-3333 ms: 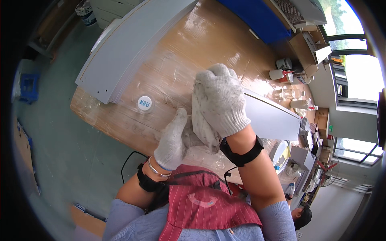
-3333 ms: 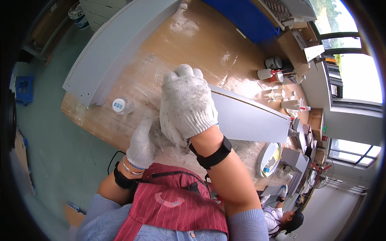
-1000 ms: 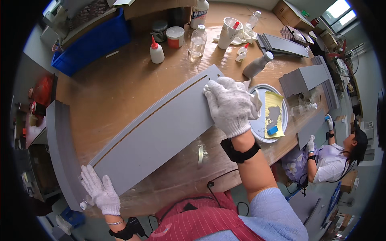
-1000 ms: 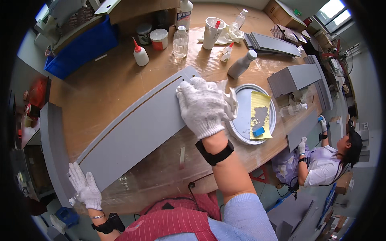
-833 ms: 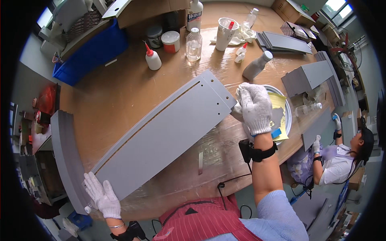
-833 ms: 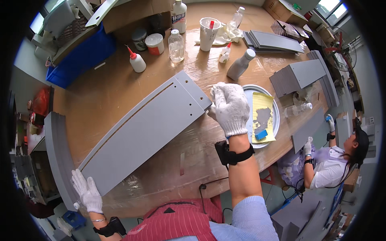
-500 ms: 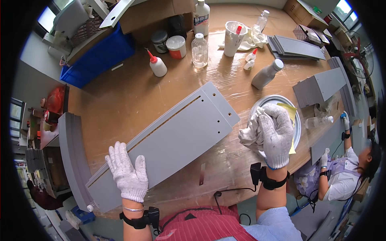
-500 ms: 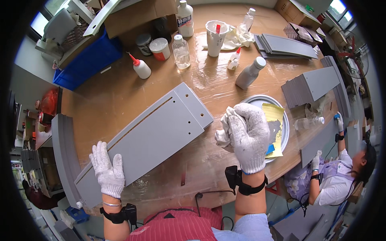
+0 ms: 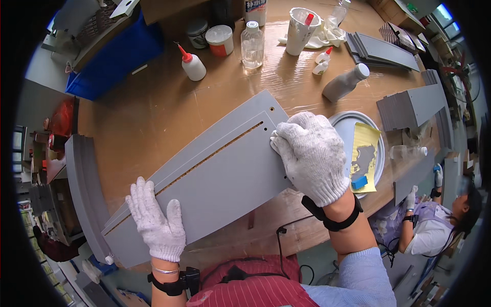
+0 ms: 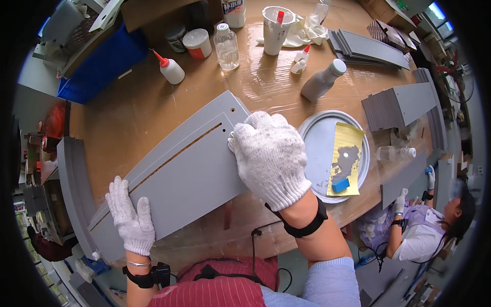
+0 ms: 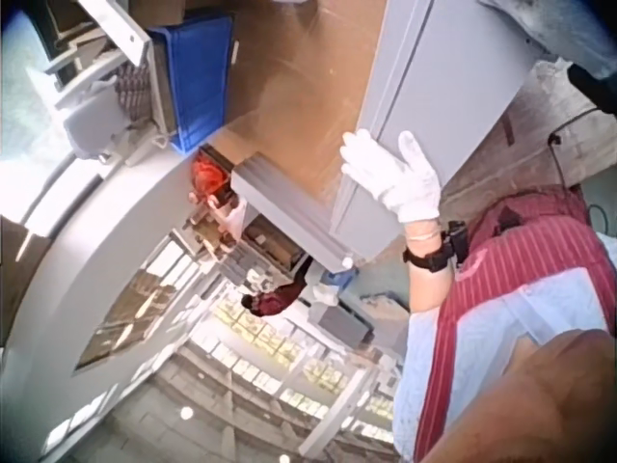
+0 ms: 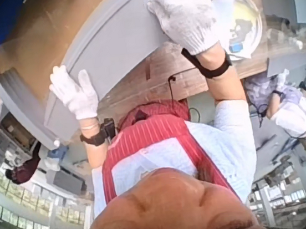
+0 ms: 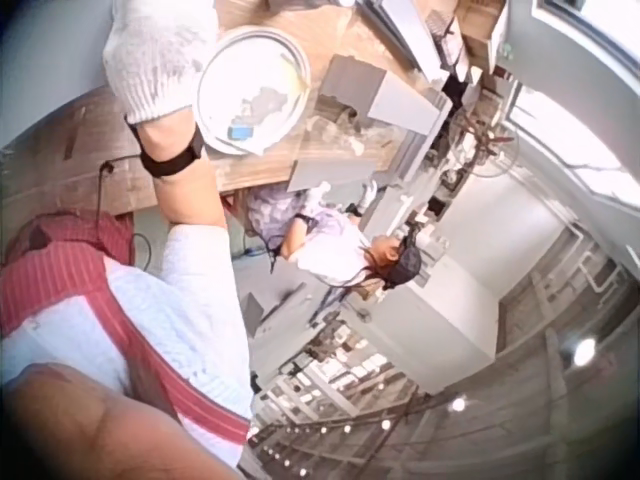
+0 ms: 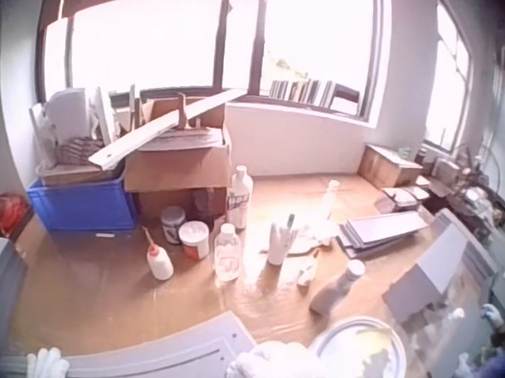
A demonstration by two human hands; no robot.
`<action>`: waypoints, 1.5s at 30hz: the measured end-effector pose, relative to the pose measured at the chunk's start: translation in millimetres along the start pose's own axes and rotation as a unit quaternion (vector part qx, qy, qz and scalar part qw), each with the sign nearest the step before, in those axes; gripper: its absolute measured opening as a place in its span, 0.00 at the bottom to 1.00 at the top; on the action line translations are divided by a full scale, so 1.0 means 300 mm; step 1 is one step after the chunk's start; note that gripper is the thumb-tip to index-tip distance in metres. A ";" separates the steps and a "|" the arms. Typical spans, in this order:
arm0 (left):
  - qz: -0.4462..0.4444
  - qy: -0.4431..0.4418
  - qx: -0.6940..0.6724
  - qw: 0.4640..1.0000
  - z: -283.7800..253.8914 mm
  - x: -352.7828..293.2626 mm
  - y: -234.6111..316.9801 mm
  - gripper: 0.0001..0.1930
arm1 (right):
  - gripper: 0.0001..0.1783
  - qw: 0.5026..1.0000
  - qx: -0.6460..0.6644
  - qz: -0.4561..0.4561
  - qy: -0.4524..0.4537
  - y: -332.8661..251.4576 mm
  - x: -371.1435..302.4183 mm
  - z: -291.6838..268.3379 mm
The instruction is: The person cleans a stack of gray rectangular panels on a workbench. They wipe the panels with a white cloth, apply liquid from a bottle, and use a blue sponge to scrub the surface. The person handles the panels one at a time, flipping them over to clean both sides.
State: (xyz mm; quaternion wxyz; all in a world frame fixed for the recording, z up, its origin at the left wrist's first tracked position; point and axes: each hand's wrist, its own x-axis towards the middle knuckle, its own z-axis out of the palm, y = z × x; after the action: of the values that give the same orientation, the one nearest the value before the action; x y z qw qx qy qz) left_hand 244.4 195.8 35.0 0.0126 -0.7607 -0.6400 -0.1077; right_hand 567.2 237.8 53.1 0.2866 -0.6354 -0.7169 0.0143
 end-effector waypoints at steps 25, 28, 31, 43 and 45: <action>-0.009 0.027 0.036 0.999 0.022 -0.009 -0.017 0.30 | 0.07 0.978 -0.025 0.112 -0.176 -0.013 -0.525 -0.081; 0.002 0.028 0.040 0.999 0.034 0.006 -0.014 0.29 | 0.12 0.968 0.071 0.196 -0.139 -0.043 -0.616 -0.061; -0.001 0.017 0.054 0.998 0.045 0.001 -0.027 0.29 | 0.18 0.967 0.101 0.189 -0.140 -0.053 -0.640 -0.044; -0.027 -0.010 0.059 0.998 0.051 0.003 -0.052 0.27 | 0.24 0.929 -0.255 0.269 0.025 0.419 -0.825 -0.147; -0.022 -0.008 0.058 0.998 0.051 0.005 -0.060 0.26 | 0.27 0.924 -0.232 0.304 -0.007 0.441 -0.798 -0.145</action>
State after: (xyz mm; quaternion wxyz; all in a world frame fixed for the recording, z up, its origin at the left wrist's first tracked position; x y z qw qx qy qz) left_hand 229.2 203.1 18.3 0.0493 -0.7454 -0.6617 -0.0642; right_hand 712.2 28.2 -55.5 0.1083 -0.8714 -0.4746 -0.0612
